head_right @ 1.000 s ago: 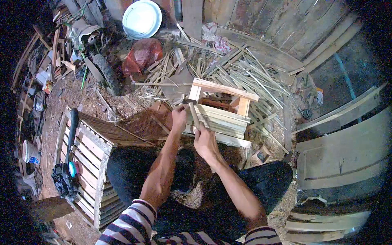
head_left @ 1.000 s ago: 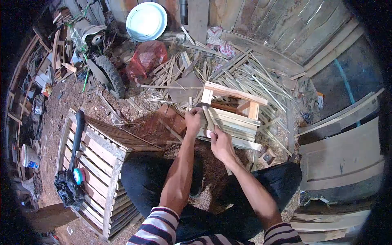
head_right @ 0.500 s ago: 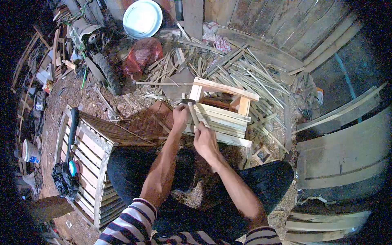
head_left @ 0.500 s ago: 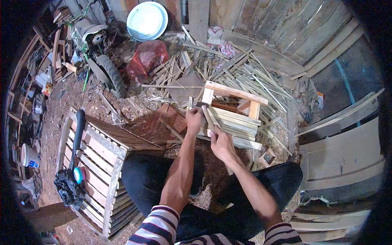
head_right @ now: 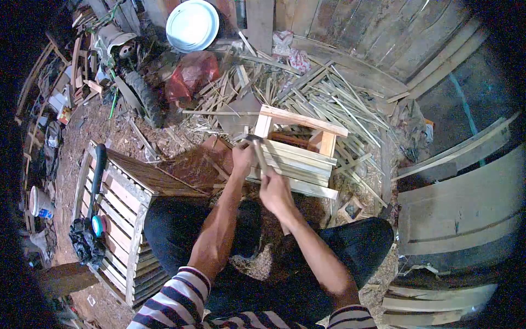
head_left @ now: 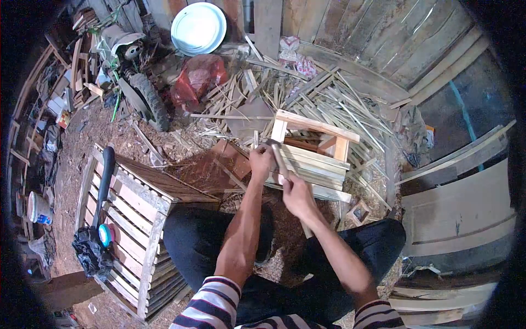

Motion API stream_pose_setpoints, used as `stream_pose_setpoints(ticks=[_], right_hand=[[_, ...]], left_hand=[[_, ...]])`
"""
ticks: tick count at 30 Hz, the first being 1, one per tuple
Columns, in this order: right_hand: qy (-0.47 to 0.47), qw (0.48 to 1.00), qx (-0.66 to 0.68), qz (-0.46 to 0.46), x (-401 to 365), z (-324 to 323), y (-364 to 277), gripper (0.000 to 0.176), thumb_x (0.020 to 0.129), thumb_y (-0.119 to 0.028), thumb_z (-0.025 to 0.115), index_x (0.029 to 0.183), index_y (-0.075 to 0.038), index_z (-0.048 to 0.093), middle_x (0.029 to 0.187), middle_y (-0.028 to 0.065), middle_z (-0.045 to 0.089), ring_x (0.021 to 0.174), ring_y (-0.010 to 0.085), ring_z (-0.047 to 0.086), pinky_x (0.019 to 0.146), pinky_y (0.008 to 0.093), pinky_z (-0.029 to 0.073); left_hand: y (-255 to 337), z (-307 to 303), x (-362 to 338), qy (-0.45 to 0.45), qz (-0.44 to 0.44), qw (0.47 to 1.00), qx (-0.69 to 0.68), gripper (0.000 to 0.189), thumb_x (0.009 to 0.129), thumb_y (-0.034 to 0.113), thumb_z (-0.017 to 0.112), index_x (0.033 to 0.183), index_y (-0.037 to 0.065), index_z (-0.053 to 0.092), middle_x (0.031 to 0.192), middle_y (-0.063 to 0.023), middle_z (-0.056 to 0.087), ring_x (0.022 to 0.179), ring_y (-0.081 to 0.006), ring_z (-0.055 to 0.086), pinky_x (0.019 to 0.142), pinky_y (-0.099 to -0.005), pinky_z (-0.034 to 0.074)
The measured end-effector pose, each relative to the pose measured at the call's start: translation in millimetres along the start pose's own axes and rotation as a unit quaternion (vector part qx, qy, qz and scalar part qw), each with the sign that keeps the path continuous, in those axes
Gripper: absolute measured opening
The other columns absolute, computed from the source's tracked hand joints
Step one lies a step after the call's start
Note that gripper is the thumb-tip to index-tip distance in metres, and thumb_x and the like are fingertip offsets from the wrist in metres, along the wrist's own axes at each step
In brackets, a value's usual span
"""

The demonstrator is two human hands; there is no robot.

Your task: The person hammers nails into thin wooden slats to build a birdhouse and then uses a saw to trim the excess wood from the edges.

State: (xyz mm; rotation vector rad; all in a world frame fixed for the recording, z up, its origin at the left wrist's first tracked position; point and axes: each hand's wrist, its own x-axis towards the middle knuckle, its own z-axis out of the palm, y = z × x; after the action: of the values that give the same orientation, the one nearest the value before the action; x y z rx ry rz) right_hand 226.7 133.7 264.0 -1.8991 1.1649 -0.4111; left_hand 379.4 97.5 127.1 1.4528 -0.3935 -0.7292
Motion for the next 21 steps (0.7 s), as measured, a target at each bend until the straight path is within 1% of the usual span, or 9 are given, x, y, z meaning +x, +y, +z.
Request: stream_pose_setpoints(ticks=[2,4,5,8,10,12,14,17,21], right_hand=[[-0.008,1.000,-0.018,-0.016,3.8,-2.8,9.3,0.020,0.092,-0.014,0.051,0.105,-0.001,0.057,0.079,0.0258,0.063,0.078,0.0453,0.061,0.068,0.0488,0.048],[0.023,0.998,-0.036,-0.049,1.4,-6.2,10.8,0.023,0.093,-0.017,0.049,0.106,-0.001,0.057,0.085,0.0270,0.063,0.085,0.0450,0.061,0.074,0.0484,0.047],[0.026,0.999,-0.021,0.005,-2.3,-16.7,-7.4,0.024,0.093,-0.019,0.048,0.107,-0.001,0.057,0.089,0.0271,0.063,0.090,0.0450,0.060,0.077,0.0475,0.046],[0.022,0.997,-0.004,0.072,5.1,-36.8,-16.7,0.025,0.094,-0.020,0.048,0.105,0.001,0.056,0.086,0.0257,0.063,0.084,0.0442,0.062,0.073,0.0468,0.047],[0.042,0.998,-0.025,0.044,10.5,-30.1,10.5,0.027,0.095,-0.023,0.047,0.106,0.001,0.054,0.085,0.0256,0.063,0.082,0.0443,0.062,0.071,0.0480,0.047],[0.038,0.993,-0.072,0.086,8.0,-27.3,22.5,0.033,0.097,-0.030,0.045,0.099,0.001,0.055,0.081,0.0257,0.061,0.079,0.0427,0.061,0.071,0.0476,0.045],[0.017,0.991,-0.086,0.100,8.0,-25.9,31.8,0.035,0.098,-0.031,0.043,0.103,0.002,0.053,0.085,0.0288,0.061,0.085,0.0478,0.059,0.075,0.0513,0.045],[0.011,0.988,-0.131,0.087,9.6,-19.9,39.6,0.035,0.099,-0.030,0.041,0.104,0.004,0.049,0.083,0.0294,0.062,0.083,0.0483,0.060,0.073,0.0540,0.047],[0.009,0.988,-0.125,0.091,8.5,-13.5,41.5,0.036,0.099,-0.029,0.038,0.105,0.006,0.047,0.082,0.0333,0.060,0.083,0.0519,0.058,0.074,0.0555,0.047]], left_hand=[[0.9,1.1,1.1,-0.008,0.033,0.999,-0.027,0.017,0.082,0.012,0.060,0.084,-0.003,0.067,0.069,-0.0015,0.060,0.061,-0.0076,0.048,0.054,-0.0240,0.038],[6.7,2.1,-3.6,-0.004,0.004,1.000,-0.019,0.017,0.083,0.013,0.062,0.087,-0.003,0.068,0.073,-0.0019,0.062,0.063,-0.0081,0.048,0.057,-0.0244,0.039],[5.5,2.6,-1.1,-0.011,-0.021,0.999,-0.041,0.019,0.083,0.015,0.063,0.087,-0.003,0.068,0.073,-0.0020,0.062,0.064,-0.0086,0.048,0.058,-0.0252,0.040],[16.1,1.8,-6.1,-0.003,-0.019,1.000,-0.005,0.026,0.083,0.022,0.068,0.089,-0.004,0.069,0.074,-0.0026,0.063,0.066,-0.0103,0.049,0.062,-0.0276,0.041],[14.7,2.8,-4.1,0.002,-0.015,1.000,0.023,0.029,0.083,0.024,0.068,0.089,-0.004,0.069,0.074,-0.0026,0.063,0.067,-0.0110,0.050,0.064,-0.0278,0.042],[24.6,2.6,-7.3,0.004,-0.027,0.999,0.038,0.029,0.083,0.024,0.068,0.089,-0.004,0.069,0.073,-0.0026,0.062,0.067,-0.0109,0.050,0.064,-0.0281,0.042],[25.1,4.2,-7.2,0.006,-0.041,0.998,0.052,0.029,0.083,0.024,0.068,0.089,-0.004,0.069,0.073,-0.0027,0.062,0.067,-0.0108,0.050,0.064,-0.0283,0.042],[17.4,4.0,-3.9,0.029,-0.030,0.998,0.042,0.025,0.080,0.024,0.070,0.081,-0.002,0.069,0.069,0.0007,0.060,0.062,-0.0093,0.047,0.058,-0.0284,0.040],[29.6,6.1,-14.9,0.030,0.032,0.998,0.044,0.030,0.081,0.026,0.072,0.090,-0.002,0.068,0.071,-0.0005,0.061,0.063,-0.0098,0.048,0.059,-0.0281,0.041]])
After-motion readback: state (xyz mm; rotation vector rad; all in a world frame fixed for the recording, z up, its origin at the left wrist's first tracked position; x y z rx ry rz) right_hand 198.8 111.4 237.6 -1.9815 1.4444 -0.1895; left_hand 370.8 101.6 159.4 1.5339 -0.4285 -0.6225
